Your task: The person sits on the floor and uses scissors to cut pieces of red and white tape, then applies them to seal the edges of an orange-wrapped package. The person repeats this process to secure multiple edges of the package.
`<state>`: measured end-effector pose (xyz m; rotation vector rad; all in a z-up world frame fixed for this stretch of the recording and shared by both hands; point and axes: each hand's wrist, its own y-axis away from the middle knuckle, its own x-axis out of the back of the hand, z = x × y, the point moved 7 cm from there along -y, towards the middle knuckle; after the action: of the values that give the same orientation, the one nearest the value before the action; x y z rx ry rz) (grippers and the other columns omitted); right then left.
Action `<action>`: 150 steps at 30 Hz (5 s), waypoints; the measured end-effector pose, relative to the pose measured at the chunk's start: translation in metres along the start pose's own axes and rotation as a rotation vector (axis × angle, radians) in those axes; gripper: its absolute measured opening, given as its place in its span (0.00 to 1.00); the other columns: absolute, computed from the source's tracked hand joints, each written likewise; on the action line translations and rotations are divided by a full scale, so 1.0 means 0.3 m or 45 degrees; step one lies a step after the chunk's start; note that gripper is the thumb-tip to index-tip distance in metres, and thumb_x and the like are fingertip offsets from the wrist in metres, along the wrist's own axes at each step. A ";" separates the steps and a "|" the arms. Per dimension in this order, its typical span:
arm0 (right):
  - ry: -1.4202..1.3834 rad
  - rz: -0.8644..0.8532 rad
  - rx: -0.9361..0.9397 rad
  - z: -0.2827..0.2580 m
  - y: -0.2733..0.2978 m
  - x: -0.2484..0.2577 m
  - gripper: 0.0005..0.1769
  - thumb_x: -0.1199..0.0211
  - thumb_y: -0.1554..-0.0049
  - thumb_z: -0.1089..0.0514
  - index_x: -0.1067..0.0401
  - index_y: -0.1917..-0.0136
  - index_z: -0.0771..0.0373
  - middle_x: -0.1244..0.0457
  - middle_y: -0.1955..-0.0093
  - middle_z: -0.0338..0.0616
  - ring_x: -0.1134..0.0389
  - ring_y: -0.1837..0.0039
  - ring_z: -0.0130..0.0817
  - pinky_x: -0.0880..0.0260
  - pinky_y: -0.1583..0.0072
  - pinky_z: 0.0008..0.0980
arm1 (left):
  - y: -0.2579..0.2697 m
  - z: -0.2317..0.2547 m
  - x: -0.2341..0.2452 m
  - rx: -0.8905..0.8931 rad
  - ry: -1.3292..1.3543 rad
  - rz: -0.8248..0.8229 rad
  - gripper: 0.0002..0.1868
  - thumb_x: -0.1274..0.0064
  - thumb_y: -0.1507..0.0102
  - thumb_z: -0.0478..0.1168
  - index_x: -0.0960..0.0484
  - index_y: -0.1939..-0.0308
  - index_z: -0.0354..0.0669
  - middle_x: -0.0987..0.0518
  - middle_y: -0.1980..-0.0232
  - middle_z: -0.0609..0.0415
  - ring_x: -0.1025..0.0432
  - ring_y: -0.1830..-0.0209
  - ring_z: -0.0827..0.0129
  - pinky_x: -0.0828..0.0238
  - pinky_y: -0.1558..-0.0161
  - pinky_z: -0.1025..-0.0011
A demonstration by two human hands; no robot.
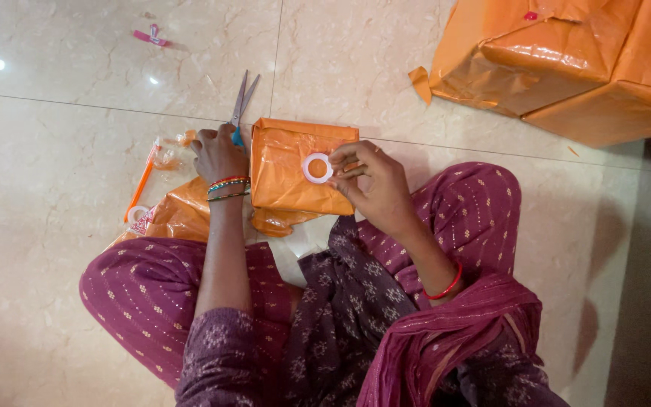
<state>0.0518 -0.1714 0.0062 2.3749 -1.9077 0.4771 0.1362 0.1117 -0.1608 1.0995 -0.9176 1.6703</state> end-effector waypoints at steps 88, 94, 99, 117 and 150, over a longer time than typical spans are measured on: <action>-1.055 -0.377 -0.122 0.061 0.016 0.052 0.43 0.21 0.48 0.43 0.31 0.30 0.73 0.32 0.34 0.53 0.27 0.36 0.43 0.25 0.32 0.45 | -0.005 -0.090 -0.106 0.151 0.231 -0.016 0.15 0.32 0.41 0.45 0.21 0.57 0.46 0.19 0.59 0.41 0.23 0.61 0.45 0.27 0.58 0.52; -1.020 -0.345 -0.115 0.069 0.015 0.059 0.44 0.18 0.51 0.46 0.30 0.30 0.73 0.33 0.33 0.51 0.28 0.34 0.44 0.27 0.31 0.43 | 0.024 0.050 0.129 0.891 2.228 -0.528 0.30 0.44 0.40 0.28 0.35 0.36 0.49 0.14 0.55 0.43 0.19 0.61 0.62 0.25 0.67 0.74; -0.991 -0.281 -0.132 0.101 0.003 0.089 0.48 0.18 0.52 0.45 0.32 0.30 0.74 0.33 0.34 0.50 0.29 0.34 0.41 0.29 0.30 0.41 | 0.112 0.322 0.547 0.109 1.883 -0.492 0.15 0.38 0.32 0.35 0.18 0.42 0.35 0.22 0.65 0.56 0.26 0.70 0.76 0.29 0.69 0.78; -1.112 -0.174 -0.095 0.188 -0.023 0.245 0.46 0.19 0.53 0.41 0.29 0.34 0.76 0.34 0.37 0.54 0.29 0.36 0.40 0.25 0.34 0.46 | 0.374 0.400 0.629 -0.814 0.742 -0.889 0.13 0.34 0.51 0.41 0.17 0.66 0.41 0.24 0.81 0.50 0.30 0.85 0.60 0.32 0.78 0.66; -1.056 -0.589 -0.185 0.171 0.005 0.157 0.45 0.15 0.57 0.45 0.27 0.36 0.76 0.33 0.37 0.55 0.30 0.34 0.43 0.30 0.29 0.41 | 0.405 0.375 0.574 -0.763 0.849 -1.100 0.20 0.36 0.49 0.40 0.12 0.53 0.43 0.19 0.78 0.47 0.23 0.83 0.63 0.26 0.75 0.68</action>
<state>0.0694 -0.2281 -0.0298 3.0256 -1.3732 -0.7555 0.0181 0.0204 0.0259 0.3617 -0.3541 0.8347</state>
